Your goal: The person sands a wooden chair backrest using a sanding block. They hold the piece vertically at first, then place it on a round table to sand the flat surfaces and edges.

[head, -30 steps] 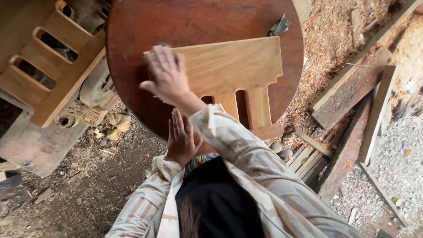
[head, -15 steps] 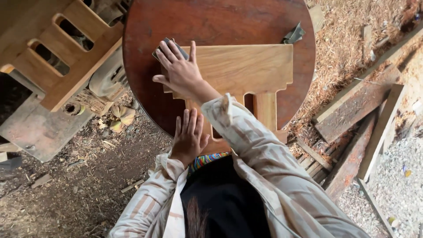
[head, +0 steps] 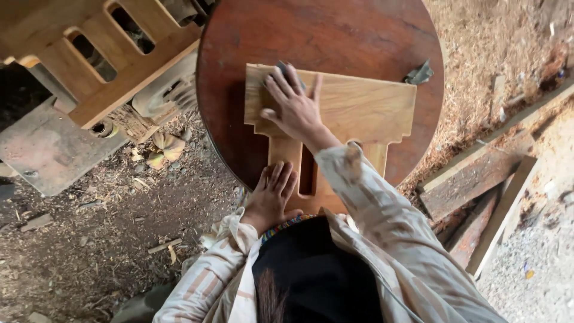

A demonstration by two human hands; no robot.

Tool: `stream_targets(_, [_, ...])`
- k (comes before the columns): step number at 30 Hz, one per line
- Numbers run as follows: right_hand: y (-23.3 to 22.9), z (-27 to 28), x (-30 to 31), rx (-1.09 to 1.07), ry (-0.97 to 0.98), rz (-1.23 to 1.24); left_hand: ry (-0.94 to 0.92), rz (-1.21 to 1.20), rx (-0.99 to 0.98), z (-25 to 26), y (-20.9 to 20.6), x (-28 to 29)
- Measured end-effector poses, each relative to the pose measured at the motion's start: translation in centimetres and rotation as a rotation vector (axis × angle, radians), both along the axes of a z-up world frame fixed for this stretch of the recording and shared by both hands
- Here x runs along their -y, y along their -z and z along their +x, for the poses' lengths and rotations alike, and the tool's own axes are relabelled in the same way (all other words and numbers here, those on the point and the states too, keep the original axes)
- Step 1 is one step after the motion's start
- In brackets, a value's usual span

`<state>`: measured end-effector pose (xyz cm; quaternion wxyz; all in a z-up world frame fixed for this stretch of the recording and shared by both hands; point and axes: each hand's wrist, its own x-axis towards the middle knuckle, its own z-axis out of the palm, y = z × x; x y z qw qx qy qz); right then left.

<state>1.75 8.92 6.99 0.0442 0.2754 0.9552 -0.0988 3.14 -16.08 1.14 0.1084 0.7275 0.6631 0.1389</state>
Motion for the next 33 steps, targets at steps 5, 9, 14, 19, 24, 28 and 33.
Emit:
stream_targets(5, [1.0, -1.9, 1.2, 0.062, 0.098, -0.067, -0.014, 0.136, -0.028, 0.0, -0.2, 0.3])
stream_targets(9, [0.9, -2.6, 0.6, 0.113, 0.093, -0.063, 0.043, 0.057, -0.047, -0.4, -1.8, 0.0])
stream_targets(14, [3.0, 6.0, 0.7, -0.041, -0.103, -0.051, 0.174, -0.466, -0.091, -0.6, -2.9, -1.0])
stream_targets(19, [1.8, -1.4, 1.5, -0.023, -0.135, -0.003, 0.044, -0.107, -0.034, -0.2, -1.3, -0.5])
stream_targets(24, [1.9, 2.3, 1.2, -0.095, -0.267, 0.085, 0.086, -0.176, 0.003, -0.3, -1.0, 0.0])
stream_targets(28, [2.8, 6.0, 0.7, -0.143, -0.237, 0.026, 0.144, -0.404, -0.075, -0.8, -3.0, -0.9])
stream_targets(33, [3.2, 0.6, 1.4, -0.136, -0.214, 0.035, 0.183, -0.43, -0.004, -1.0, -3.1, -0.8])
